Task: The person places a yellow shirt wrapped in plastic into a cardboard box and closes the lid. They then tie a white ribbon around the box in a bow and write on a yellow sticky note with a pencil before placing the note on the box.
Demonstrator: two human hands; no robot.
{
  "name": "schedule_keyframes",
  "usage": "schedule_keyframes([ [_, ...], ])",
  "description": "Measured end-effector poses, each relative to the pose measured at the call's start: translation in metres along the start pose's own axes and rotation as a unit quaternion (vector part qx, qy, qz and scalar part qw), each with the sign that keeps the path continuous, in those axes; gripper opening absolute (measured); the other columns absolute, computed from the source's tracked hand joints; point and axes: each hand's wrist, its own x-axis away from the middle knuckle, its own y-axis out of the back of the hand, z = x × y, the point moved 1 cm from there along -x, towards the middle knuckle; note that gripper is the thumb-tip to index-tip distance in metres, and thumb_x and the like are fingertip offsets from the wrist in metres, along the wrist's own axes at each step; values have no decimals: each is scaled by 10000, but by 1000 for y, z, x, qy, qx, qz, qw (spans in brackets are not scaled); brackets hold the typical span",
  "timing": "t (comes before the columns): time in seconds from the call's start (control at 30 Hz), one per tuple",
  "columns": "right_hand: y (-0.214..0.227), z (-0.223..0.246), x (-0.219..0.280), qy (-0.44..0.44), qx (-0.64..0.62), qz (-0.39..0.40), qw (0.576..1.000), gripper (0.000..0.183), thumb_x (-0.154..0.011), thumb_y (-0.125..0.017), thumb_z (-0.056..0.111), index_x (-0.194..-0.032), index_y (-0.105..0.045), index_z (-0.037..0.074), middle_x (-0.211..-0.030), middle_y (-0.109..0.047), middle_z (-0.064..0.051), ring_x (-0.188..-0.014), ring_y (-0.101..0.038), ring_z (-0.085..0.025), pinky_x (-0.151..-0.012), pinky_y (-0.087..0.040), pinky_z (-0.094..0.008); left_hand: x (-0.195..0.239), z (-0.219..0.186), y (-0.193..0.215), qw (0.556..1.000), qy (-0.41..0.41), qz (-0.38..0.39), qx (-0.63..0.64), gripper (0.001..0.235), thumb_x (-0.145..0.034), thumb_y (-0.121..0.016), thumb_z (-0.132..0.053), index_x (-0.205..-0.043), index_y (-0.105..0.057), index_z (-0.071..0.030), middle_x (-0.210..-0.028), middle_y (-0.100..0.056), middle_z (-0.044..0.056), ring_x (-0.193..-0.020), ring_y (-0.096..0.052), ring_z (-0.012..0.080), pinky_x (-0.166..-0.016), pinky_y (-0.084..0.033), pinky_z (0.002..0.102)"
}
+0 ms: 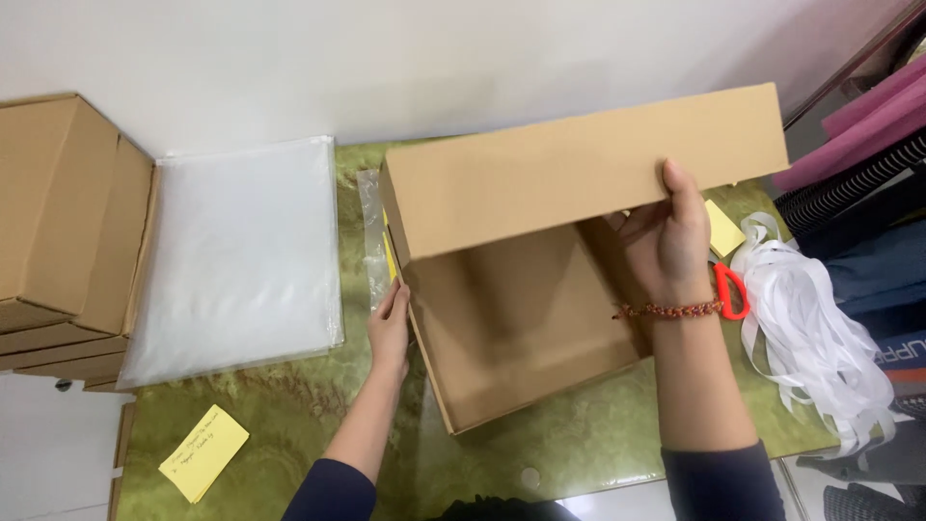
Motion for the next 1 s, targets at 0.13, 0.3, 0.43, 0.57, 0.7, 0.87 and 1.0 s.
schedule_keyframes([
  [0.13,10,10,-48,1,17,31,999,294,-1000,-637,383,-1169,-712,155,-1149,-819,-65,-1011,-825,-238,-962,-696,-470,9,-5,-9,1000,2,11,-17,478,-950,-787,-394,-1404,-709,-264,-1406,-713,134,-1297,-670,280,-1050,-587,416],
  [0.3,-1,15,-96,14,12,18,1000,345,-920,-681,398,-1119,-703,117,-1104,-822,-51,-1078,-820,-231,-1035,-694,-477,3,-3,-5,995,-23,42,-90,482,-938,-796,-462,-1371,-742,-255,-1462,-683,112,-1380,-606,327,-1115,-541,451],
  [0.43,-33,25,-105,45,21,-34,998,127,-918,-674,277,-969,-685,161,-810,-745,-3,-884,-785,-193,-809,-697,-418,-7,-26,6,992,-46,-3,-116,498,-851,-783,-454,-1256,-800,-166,-1547,-641,21,-1402,-610,141,-1190,-446,294],
  [0.57,-31,16,-125,32,4,-12,999,148,-883,-707,353,-861,-644,222,-680,-537,81,-818,-715,-118,-865,-678,-419,-31,-32,17,977,16,-2,-213,730,-918,-688,-487,-1568,-498,-216,-1706,-376,98,-1567,-364,307,-1269,-308,553],
  [0.7,-50,5,-119,7,48,-18,999,760,-717,-666,712,-1327,-638,260,-1305,-713,1,-1215,-749,-211,-915,-621,-405,-64,-27,24,978,71,17,-196,962,-877,-752,-409,-1668,-308,-90,-1692,-395,160,-1542,-427,300,-1265,-358,469],
  [0.87,-29,-83,-98,-24,166,73,983,678,-979,-651,479,-1570,-488,189,-1553,-582,-51,-1267,-640,-192,-958,-597,-355,-131,33,36,961,40,36,-273,597,-854,-829,-397,-1353,-717,-90,-1346,-739,135,-1287,-673,312,-1085,-523,440],
  [1.0,-29,-138,-53,-72,273,123,951,600,-1066,-651,320,-1604,-478,116,-1577,-531,-144,-1358,-558,-297,-1052,-554,-465,-158,60,44,968,34,24,-249,515,-840,-918,-387,-1299,-797,-189,-1249,-772,98,-1187,-722,324,-897,-614,483],
])
